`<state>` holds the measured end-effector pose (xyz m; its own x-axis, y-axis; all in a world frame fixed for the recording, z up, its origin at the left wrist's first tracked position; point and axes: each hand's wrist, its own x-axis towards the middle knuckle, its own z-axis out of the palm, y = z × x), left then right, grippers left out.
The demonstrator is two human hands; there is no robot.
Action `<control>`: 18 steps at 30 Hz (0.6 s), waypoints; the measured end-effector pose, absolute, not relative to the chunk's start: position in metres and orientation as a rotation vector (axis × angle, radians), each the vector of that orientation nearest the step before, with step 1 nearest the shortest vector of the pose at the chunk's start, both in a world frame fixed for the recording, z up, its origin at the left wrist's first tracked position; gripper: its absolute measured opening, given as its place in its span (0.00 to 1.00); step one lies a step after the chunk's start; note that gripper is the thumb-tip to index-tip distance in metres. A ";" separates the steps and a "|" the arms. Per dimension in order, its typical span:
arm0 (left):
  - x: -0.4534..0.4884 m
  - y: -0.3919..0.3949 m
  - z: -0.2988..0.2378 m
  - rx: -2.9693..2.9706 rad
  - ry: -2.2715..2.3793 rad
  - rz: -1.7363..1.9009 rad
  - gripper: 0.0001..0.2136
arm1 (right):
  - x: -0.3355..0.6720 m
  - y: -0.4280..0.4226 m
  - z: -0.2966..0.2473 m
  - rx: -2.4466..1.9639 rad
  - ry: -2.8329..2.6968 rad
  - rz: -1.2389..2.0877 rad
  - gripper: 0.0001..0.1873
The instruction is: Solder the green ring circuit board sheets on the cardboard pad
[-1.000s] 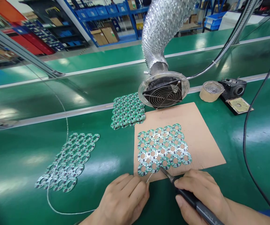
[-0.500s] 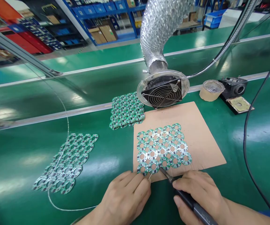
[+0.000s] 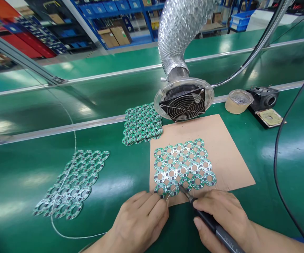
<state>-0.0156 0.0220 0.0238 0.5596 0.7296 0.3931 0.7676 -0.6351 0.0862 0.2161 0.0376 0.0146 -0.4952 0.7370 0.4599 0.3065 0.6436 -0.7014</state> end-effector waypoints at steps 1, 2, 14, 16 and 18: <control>-0.015 0.022 0.024 -2.693 -1.293 -0.604 0.09 | 0.216 0.037 0.015 -0.807 -2.082 0.707 0.15; -0.015 0.022 0.023 -2.696 -1.294 -0.596 0.09 | 0.217 0.037 0.014 -0.806 -2.088 0.705 0.15; -0.015 0.023 0.025 -2.729 -1.282 -0.549 0.08 | 0.218 0.036 0.012 -0.838 -2.123 0.647 0.15; -0.015 0.023 0.025 -2.731 -1.272 -0.544 0.09 | 0.218 0.036 0.013 -0.833 -2.121 0.647 0.14; -0.014 0.024 0.025 -2.738 -1.265 -0.523 0.09 | 0.218 0.036 0.014 -0.838 -2.119 0.644 0.14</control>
